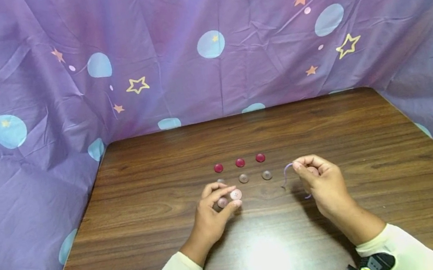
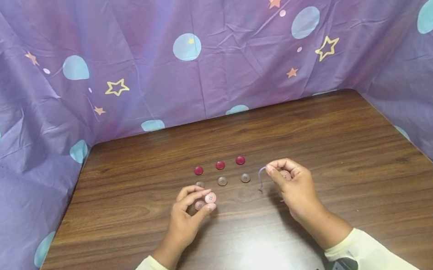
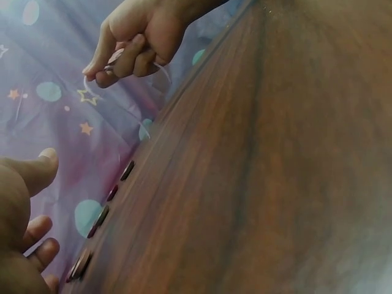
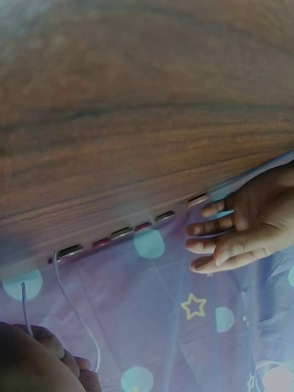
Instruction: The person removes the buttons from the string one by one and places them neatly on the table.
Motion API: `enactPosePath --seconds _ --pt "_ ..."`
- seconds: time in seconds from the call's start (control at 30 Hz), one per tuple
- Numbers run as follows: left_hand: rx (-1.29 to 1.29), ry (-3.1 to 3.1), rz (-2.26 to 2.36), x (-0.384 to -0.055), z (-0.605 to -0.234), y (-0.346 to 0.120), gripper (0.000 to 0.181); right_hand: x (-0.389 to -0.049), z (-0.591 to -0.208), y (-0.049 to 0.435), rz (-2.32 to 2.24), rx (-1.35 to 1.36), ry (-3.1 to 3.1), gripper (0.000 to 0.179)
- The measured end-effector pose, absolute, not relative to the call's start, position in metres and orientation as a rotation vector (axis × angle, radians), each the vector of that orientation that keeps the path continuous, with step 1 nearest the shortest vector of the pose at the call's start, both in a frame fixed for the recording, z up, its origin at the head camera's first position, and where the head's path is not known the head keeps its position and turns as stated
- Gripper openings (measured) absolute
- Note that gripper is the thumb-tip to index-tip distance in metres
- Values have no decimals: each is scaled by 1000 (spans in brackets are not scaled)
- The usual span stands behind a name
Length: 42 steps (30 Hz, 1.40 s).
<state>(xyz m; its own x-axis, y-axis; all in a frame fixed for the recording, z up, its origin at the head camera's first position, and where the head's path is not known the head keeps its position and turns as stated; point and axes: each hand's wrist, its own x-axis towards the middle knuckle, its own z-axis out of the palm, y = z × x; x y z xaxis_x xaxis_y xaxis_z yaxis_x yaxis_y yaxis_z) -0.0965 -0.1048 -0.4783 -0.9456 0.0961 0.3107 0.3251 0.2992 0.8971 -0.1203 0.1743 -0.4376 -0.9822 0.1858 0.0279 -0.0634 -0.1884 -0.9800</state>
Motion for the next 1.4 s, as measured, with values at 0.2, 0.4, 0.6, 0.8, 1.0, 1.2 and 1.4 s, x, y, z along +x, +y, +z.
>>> enactPosePath --seconds 0.2,0.4,0.6,0.8,1.0,1.2,1.4 --pt "-346 -2435 -1704 -97 -477 -105 31 -120 -438 175 2308 -139 -1891 25" --pt "-332 -2479 -1646 -96 -479 -105 32 -119 -438 173 2317 -140 -1892 26" --pt "-337 -2507 -1596 -96 -481 -105 34 -120 -438 172 2327 -124 -1884 24" --pt "-348 -2516 -1555 -95 -482 -105 33 -121 -434 174 2316 -156 -2005 23" --pt "-388 -2507 -1505 -95 -481 -104 33 -120 -431 182 2356 -38 -2155 34" --pt "-393 -2512 -1496 -96 -479 -101 32 -121 -431 187 2347 97 -2211 27" --pt "-406 -2515 -1430 -98 -481 -98 32 -121 -431 191 2360 169 -2132 35"
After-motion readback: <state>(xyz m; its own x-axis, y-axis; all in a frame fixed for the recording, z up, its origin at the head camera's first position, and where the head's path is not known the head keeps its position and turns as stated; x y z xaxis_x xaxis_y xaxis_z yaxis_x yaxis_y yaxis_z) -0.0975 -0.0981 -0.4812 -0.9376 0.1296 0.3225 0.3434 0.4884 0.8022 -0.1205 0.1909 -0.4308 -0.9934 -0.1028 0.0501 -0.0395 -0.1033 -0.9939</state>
